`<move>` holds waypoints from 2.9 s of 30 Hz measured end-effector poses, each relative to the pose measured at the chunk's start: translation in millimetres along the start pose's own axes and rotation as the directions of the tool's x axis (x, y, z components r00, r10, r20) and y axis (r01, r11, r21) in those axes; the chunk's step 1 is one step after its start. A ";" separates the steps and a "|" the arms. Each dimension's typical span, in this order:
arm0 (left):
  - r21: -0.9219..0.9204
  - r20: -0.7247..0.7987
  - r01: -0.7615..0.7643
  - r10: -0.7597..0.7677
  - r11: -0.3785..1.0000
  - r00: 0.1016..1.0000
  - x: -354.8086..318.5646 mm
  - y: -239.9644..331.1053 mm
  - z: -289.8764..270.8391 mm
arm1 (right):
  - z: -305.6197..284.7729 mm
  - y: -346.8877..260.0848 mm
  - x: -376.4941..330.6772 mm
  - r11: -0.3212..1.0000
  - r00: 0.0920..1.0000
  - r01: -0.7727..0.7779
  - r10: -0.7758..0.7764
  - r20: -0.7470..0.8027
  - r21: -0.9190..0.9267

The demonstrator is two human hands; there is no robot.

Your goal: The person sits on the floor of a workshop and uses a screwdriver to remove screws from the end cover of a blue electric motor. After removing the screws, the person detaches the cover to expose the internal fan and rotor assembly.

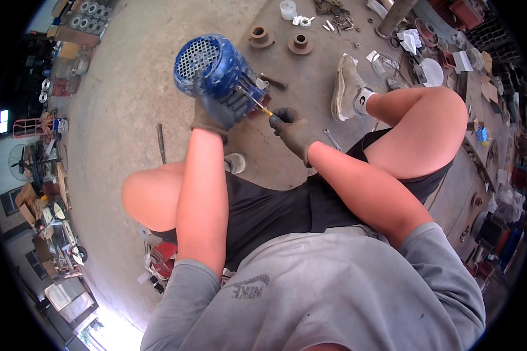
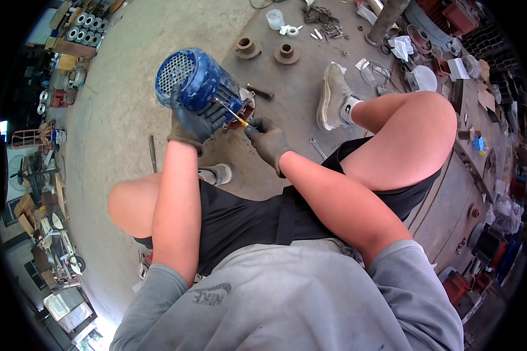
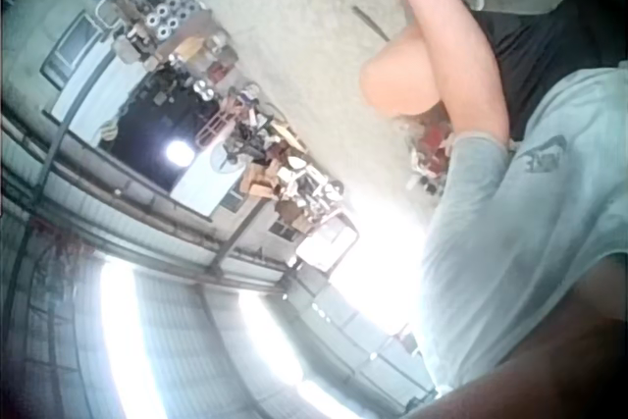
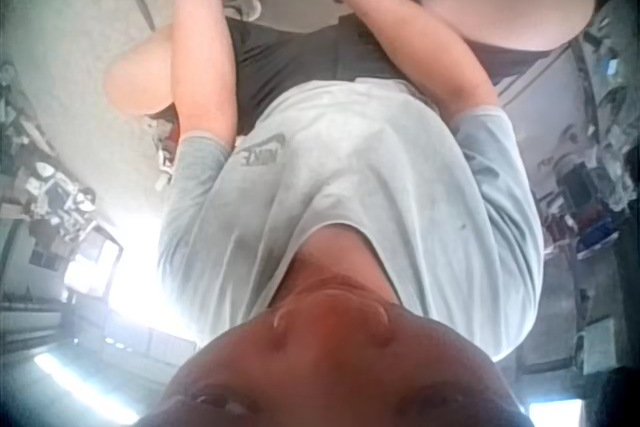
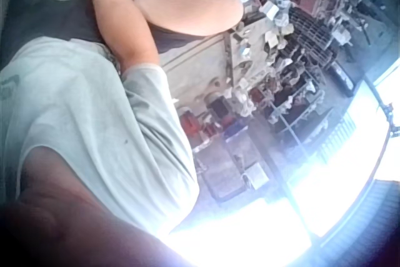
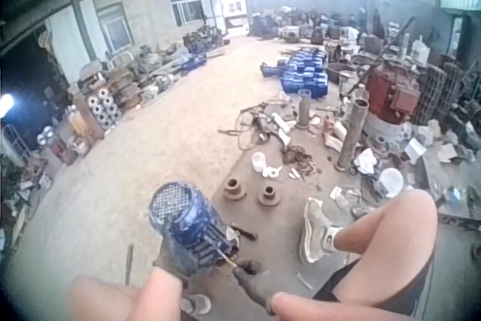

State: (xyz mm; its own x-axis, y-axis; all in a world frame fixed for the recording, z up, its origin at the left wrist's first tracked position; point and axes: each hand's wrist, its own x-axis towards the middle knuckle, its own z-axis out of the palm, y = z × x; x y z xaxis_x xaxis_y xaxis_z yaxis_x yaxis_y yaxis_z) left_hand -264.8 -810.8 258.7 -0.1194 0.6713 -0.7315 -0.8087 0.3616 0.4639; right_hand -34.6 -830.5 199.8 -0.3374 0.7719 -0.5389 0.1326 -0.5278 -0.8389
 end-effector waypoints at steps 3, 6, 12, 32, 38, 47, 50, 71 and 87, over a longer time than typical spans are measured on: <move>-0.018 -0.046 -0.017 0.016 1.000 0.999 -3.8 -4.0 12.5 | -1.7 4.6 2.4 1.000 1.000 -0.004 0.004 0.014 0.004; 0.002 -0.020 -0.042 0.042 0.999 0.999 -6.3 -5.7 13.1 | -1.5 4.9 1.3 1.000 1.000 -0.003 0.004 0.021 -0.021; 0.021 -0.015 -0.042 0.042 0.999 0.999 -4.2 -4.3 11.2 | 1.2 6.9 3.1 0.999 0.999 0.008 -0.006 0.043 -0.044; 0.127 -0.023 0.040 -0.037 0.991 0.999 2.7 4.0 0.1 | 7.9 3.1 5.9 1.000 1.000 0.005 -0.005 0.031 -0.001; 0.174 0.013 -0.002 -0.001 0.985 1.000 8.6 5.0 -5.8 | 7.2 0.8 6.5 1.000 1.000 0.001 -0.001 0.025 -0.001; 0.247 0.055 -0.054 0.041 0.968 0.998 -0.5 1.2 2.8 | 10.2 -2.3 5.6 1.000 1.000 0.002 -0.003 0.028 0.027; 0.230 0.049 -0.048 0.038 0.972 0.998 1.0 1.5 1.7 | 9.8 -6.1 4.8 1.000 1.000 -0.006 0.005 0.027 0.031; 0.229 0.035 -0.033 0.026 0.973 0.999 -4.2 2.4 6.6 | 6.8 -17.9 0.9 0.999 1.000 0.014 -0.014 0.007 -0.032; 0.278 0.061 -0.005 -0.012 0.960 0.998 1.7 4.9 -1.4 | 14.2 -27.5 -11.5 0.926 0.973 0.181 -0.218 -0.077 -0.332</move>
State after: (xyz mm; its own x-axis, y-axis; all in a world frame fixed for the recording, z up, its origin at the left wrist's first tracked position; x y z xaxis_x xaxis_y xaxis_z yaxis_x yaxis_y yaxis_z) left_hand -269.8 -808.8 258.9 -0.0738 0.7051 -0.7052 -0.6158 0.5240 0.5884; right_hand -47.6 -830.0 230.1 -0.2856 0.8933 -0.3471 0.3708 -0.2310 -0.8995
